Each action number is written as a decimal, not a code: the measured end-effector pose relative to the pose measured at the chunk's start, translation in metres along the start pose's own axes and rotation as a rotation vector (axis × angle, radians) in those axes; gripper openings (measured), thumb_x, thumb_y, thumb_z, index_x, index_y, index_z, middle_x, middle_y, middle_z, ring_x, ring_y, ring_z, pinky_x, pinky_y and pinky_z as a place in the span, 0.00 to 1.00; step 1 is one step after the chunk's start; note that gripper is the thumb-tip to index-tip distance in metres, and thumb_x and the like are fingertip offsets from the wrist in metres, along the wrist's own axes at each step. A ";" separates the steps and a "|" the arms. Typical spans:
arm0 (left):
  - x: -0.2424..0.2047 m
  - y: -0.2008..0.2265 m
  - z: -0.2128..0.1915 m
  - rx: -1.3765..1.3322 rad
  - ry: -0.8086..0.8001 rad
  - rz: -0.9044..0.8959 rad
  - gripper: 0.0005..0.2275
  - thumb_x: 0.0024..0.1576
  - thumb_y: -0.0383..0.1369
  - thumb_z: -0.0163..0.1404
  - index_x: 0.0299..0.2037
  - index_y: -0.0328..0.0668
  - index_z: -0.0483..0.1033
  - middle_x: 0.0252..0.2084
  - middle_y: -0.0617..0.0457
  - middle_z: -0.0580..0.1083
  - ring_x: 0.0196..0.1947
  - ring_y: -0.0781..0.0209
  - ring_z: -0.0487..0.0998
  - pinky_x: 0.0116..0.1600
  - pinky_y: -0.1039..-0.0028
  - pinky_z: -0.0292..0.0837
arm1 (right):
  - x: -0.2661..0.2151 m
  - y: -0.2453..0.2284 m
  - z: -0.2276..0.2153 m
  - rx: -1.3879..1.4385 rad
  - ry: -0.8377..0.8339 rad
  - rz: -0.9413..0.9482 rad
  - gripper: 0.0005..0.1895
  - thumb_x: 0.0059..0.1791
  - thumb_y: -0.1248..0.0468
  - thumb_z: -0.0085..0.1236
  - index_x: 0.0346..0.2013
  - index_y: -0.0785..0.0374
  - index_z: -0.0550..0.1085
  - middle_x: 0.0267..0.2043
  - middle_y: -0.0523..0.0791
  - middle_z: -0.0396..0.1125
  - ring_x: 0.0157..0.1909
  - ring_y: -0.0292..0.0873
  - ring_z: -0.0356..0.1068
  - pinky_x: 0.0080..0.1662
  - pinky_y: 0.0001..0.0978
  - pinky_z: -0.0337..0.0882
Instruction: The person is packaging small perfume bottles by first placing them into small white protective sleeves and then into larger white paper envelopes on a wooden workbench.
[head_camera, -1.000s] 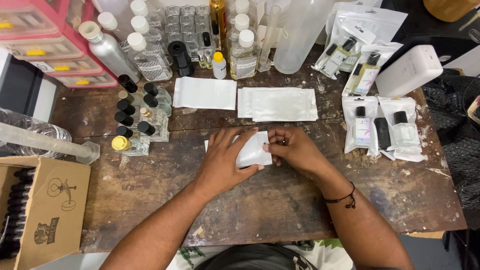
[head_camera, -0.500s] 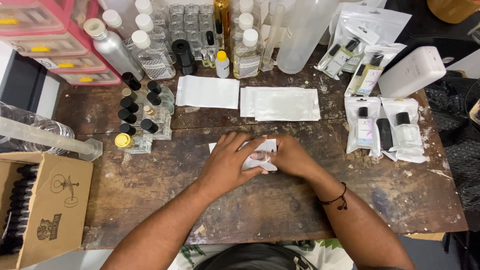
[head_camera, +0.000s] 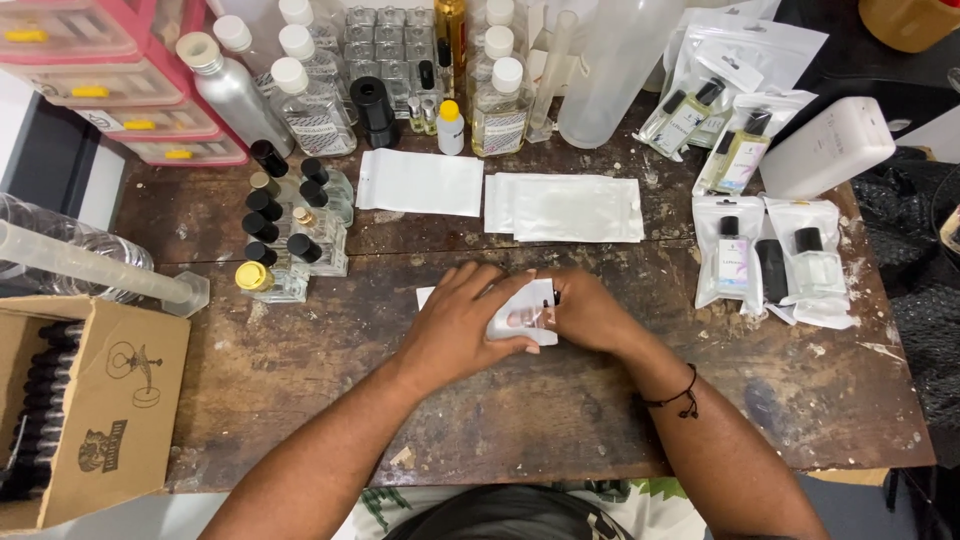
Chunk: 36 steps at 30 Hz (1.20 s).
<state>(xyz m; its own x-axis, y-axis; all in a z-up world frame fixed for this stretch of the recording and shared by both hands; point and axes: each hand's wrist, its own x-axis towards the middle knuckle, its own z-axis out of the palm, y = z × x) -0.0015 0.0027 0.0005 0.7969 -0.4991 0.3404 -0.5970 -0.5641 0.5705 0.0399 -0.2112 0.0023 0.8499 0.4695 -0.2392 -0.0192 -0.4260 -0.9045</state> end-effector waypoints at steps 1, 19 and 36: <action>0.000 -0.004 0.001 0.003 0.001 -0.004 0.31 0.50 0.42 0.64 0.63 0.43 0.70 0.43 0.43 0.72 0.44 0.41 0.73 0.48 0.58 0.67 | -0.001 0.002 -0.001 0.001 -0.005 -0.002 0.10 0.41 0.66 0.74 0.29 0.66 0.79 0.23 0.49 0.75 0.26 0.42 0.69 0.31 0.33 0.69; -0.003 -0.009 0.008 0.040 0.104 0.067 0.26 0.50 0.41 0.63 0.59 0.45 0.73 0.43 0.45 0.72 0.45 0.43 0.73 0.48 0.57 0.67 | 0.007 0.006 0.005 0.005 0.054 0.103 0.09 0.49 0.66 0.64 0.31 0.71 0.78 0.18 0.52 0.70 0.15 0.46 0.71 0.21 0.34 0.69; -0.008 -0.018 0.021 0.175 0.042 -0.108 0.33 0.46 0.53 0.60 0.60 0.47 0.71 0.48 0.46 0.68 0.53 0.42 0.67 0.53 0.58 0.60 | -0.005 -0.076 0.002 -0.782 0.349 0.105 0.22 0.52 0.54 0.55 0.61 0.45 0.73 0.51 0.41 0.75 0.50 0.43 0.76 0.48 0.40 0.76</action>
<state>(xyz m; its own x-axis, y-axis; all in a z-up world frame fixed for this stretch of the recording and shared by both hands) 0.0007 0.0027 -0.0285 0.8582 -0.4037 0.3169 -0.5118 -0.7203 0.4683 0.0359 -0.1797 0.0719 0.9796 0.1881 -0.0702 0.1524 -0.9242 -0.3501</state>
